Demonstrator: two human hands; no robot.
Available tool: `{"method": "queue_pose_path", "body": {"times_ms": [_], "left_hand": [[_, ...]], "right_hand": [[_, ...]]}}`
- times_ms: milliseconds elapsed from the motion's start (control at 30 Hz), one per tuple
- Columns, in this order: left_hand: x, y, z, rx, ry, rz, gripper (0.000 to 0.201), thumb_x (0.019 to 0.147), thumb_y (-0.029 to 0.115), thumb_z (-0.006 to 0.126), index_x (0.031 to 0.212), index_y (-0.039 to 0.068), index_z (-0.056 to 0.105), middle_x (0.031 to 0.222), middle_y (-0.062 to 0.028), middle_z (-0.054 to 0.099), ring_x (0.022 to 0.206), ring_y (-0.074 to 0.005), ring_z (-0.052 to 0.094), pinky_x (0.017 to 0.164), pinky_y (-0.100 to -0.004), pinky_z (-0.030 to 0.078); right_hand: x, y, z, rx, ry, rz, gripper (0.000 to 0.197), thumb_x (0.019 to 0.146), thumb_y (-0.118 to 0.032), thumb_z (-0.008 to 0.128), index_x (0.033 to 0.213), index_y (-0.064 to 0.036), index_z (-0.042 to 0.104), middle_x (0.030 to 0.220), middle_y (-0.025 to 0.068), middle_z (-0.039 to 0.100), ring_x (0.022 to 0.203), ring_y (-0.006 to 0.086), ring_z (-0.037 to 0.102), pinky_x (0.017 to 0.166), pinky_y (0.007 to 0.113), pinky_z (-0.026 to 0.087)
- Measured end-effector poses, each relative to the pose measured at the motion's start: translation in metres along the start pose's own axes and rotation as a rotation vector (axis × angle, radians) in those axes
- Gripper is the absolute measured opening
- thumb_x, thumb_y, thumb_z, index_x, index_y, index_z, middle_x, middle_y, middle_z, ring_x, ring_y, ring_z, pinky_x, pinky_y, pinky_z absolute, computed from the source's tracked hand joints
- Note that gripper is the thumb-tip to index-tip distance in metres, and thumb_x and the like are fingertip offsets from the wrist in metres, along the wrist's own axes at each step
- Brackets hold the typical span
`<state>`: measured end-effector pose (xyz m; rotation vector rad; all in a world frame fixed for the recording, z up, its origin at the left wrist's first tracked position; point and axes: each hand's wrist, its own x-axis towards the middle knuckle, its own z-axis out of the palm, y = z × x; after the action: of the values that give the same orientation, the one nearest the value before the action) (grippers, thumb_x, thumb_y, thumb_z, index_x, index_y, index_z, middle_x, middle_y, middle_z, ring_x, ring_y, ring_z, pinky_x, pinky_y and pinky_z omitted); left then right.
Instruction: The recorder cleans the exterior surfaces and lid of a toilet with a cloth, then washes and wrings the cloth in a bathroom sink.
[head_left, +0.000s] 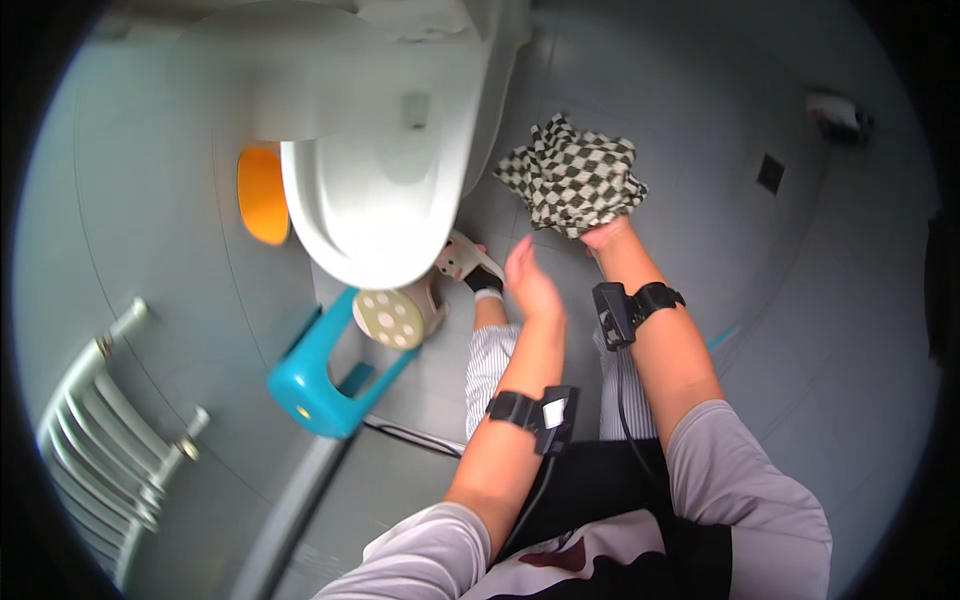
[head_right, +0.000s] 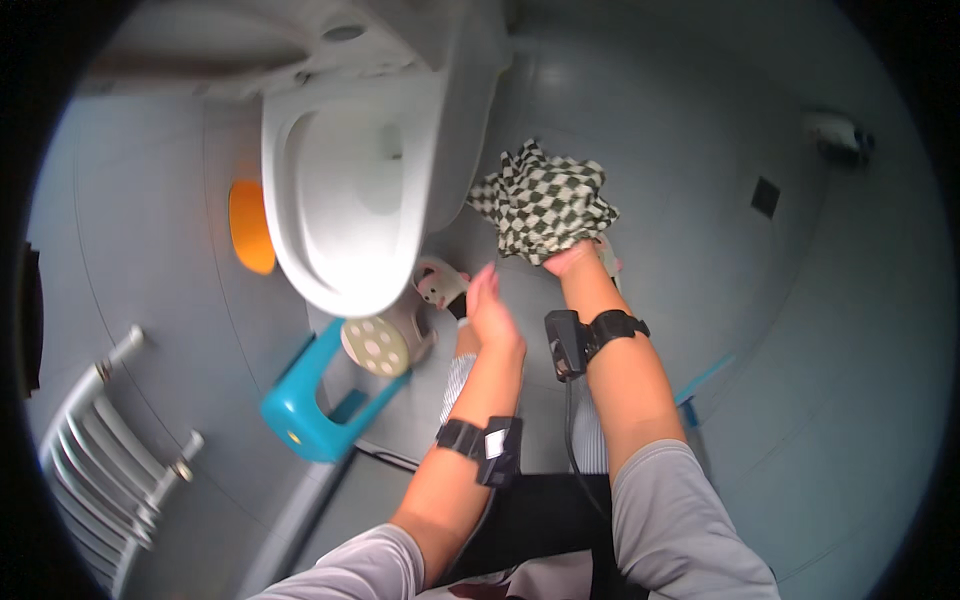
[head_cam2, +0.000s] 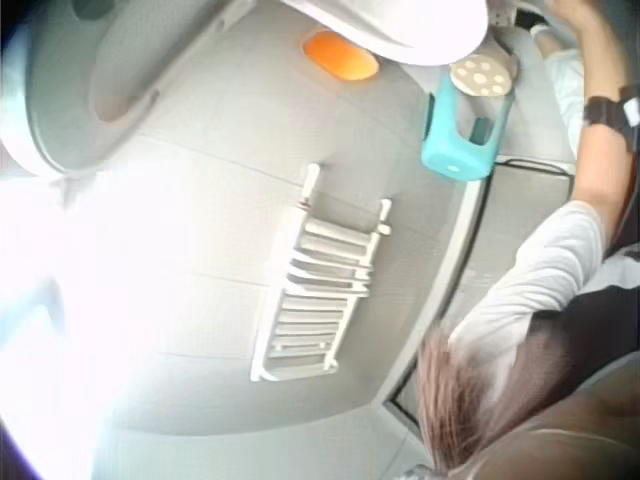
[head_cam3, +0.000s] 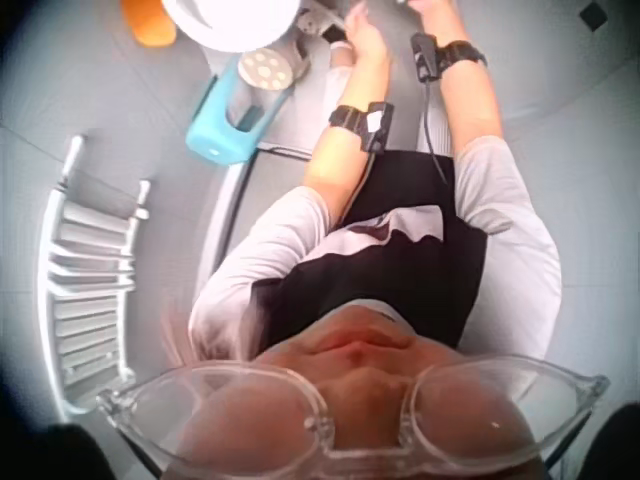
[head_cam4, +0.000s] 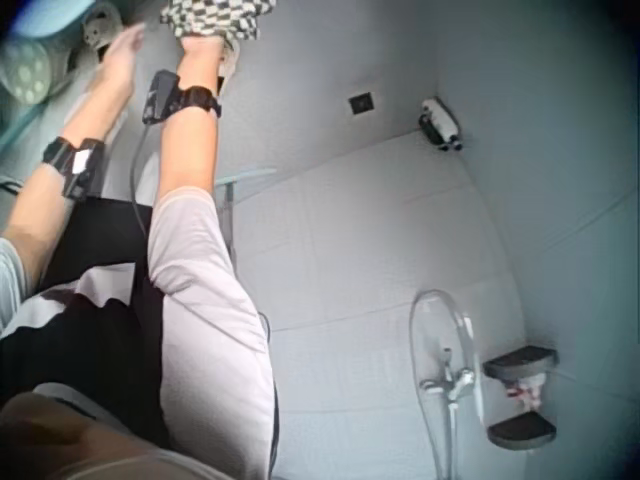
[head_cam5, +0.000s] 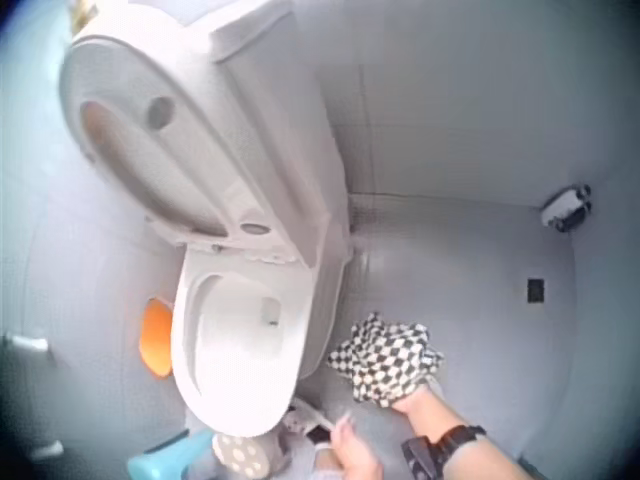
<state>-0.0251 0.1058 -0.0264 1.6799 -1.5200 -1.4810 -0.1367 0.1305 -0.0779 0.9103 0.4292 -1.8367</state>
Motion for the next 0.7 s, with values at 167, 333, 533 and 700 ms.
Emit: {"method": "queue_pose_path", "body": {"times_ms": [167, 333, 533, 700], "left_hand": [[-0.072, -0.094, 0.005, -0.177, 0.175, -1.169, 0.023, 0.089, 0.034, 0.04, 0.095, 0.019, 0.057, 0.096, 0.0048, 0.052, 0.096, -0.0109, 0.047, 0.099, -0.0535, 0.021], [0.002, -0.12, -0.161, 0.007, 0.181, -0.976, 0.018, 0.088, 0.03, 0.04, 0.097, 0.02, 0.053, 0.09, 0.004, 0.056, 0.086, -0.0116, 0.052, 0.089, -0.0466, 0.031], [0.048, -0.166, -0.242, -0.258, -0.054, -1.058, 0.024, 0.086, 0.03, 0.044, 0.101, 0.014, 0.055, 0.095, -0.002, 0.059, 0.088, -0.0204, 0.056, 0.086, -0.0476, 0.039], [0.076, -0.151, -0.253, -0.316, -0.15, -1.044, 0.031, 0.087, 0.033, 0.042, 0.105, 0.01, 0.054, 0.1, -0.0038, 0.059, 0.093, -0.0234, 0.056, 0.084, -0.0462, 0.042]], "right_hand": [[0.078, -0.073, -0.131, -0.017, -0.006, -0.214, 0.042, 0.09, -0.046, 0.037, 0.109, -0.013, 0.052, 0.105, 0.004, 0.056, 0.094, 0.0204, 0.051, 0.08, 0.039, 0.043], [0.054, 0.061, 0.062, -0.739, 0.468, 0.056, 0.044, 0.091, -0.031, 0.041, 0.126, -0.0057, 0.043, 0.128, 0.0156, 0.042, 0.112, 0.0263, 0.044, 0.089, 0.038, 0.039], [0.17, 0.197, -0.072, -0.548, 0.374, -0.072, 0.044, 0.091, -0.03, 0.039, 0.128, -0.0052, 0.04, 0.13, 0.016, 0.038, 0.114, 0.0265, 0.041, 0.091, 0.037, 0.037], [0.16, 0.32, -0.115, -0.11, 0.39, 0.261, 0.044, 0.092, -0.028, 0.038, 0.129, -0.0048, 0.037, 0.132, 0.0164, 0.035, 0.116, 0.0267, 0.039, 0.093, 0.037, 0.035]]}}
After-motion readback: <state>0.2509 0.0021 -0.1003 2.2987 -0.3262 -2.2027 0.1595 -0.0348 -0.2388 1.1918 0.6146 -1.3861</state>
